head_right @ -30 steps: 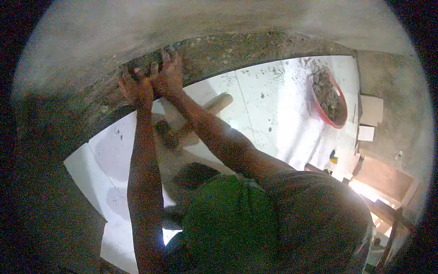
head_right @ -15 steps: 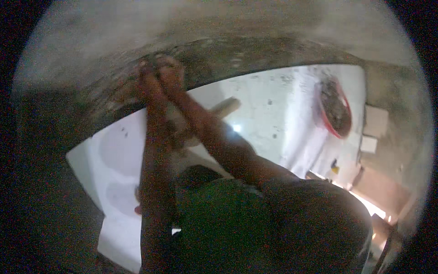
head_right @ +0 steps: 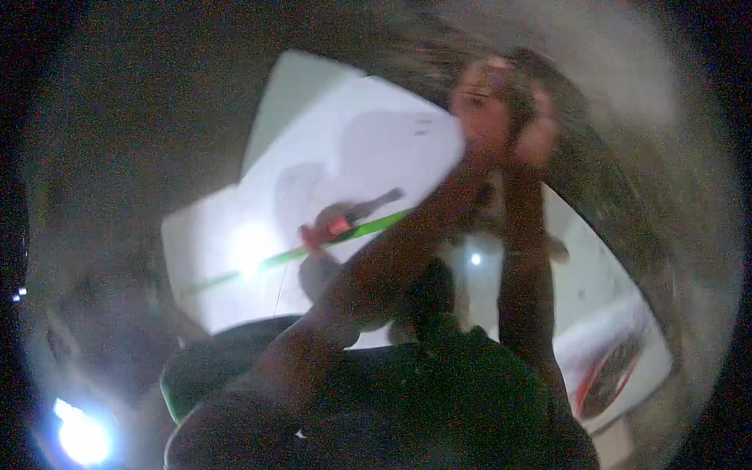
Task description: The person uses a hammer and a chisel to chip away at the concrete edge next to floor tiles, then clears away the debris by hand and measures the area with a tape measure.
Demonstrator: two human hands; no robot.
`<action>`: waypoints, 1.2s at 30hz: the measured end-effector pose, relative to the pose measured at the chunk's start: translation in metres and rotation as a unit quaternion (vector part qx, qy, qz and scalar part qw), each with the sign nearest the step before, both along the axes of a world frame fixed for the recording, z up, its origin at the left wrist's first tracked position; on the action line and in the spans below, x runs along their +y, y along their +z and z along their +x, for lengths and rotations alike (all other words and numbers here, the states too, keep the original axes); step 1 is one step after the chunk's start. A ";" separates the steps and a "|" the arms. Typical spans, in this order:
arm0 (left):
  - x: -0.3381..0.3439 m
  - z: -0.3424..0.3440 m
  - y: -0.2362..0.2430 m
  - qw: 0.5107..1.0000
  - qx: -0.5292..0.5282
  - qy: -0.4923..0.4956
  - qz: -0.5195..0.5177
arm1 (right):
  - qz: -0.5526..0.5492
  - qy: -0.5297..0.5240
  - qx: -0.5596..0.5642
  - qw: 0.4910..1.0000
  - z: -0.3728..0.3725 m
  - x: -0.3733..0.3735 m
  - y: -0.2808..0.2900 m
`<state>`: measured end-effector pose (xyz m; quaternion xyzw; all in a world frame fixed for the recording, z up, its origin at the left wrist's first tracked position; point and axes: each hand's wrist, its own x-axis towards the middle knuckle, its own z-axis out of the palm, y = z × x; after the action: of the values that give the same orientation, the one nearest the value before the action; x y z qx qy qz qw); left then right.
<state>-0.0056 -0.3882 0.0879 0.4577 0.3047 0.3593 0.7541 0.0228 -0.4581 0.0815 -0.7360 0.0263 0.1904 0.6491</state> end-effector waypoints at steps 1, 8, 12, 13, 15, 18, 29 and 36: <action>0.010 -0.013 0.013 0.994 0.111 -0.014 0.020 | 0.101 -0.030 0.040 0.994 -0.006 0.010 0.009; 0.072 -0.126 0.089 0.963 0.068 0.254 0.050 | 0.096 0.093 0.083 0.988 -0.061 0.098 0.017; 0.108 -0.215 0.075 0.946 0.067 0.318 -0.002 | 0.069 0.219 0.204 0.952 -0.129 0.162 -0.010; 0.115 -0.237 0.070 0.934 0.072 0.349 -0.034 | 0.069 0.295 0.180 0.936 -0.155 0.174 -0.013; 0.130 -0.274 0.059 0.919 0.074 0.382 -0.066 | 0.075 0.384 0.169 0.905 -0.211 0.193 -0.014; 0.131 -0.336 0.057 0.872 0.079 0.479 -0.067 | 0.112 0.444 0.273 0.846 -0.290 0.212 -0.010; 0.236 -0.501 0.026 0.748 0.179 0.637 -0.042 | 0.056 0.579 0.218 0.784 -0.481 0.346 -0.003; 0.465 -0.596 0.104 0.827 0.106 0.537 0.129 | 0.341 0.357 0.327 0.806 -0.528 0.486 0.048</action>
<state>-0.6011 0.0772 0.1920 0.3501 0.5312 0.6927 0.3396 -0.5049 0.0277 0.1294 -0.3193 -0.0944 0.6347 0.6974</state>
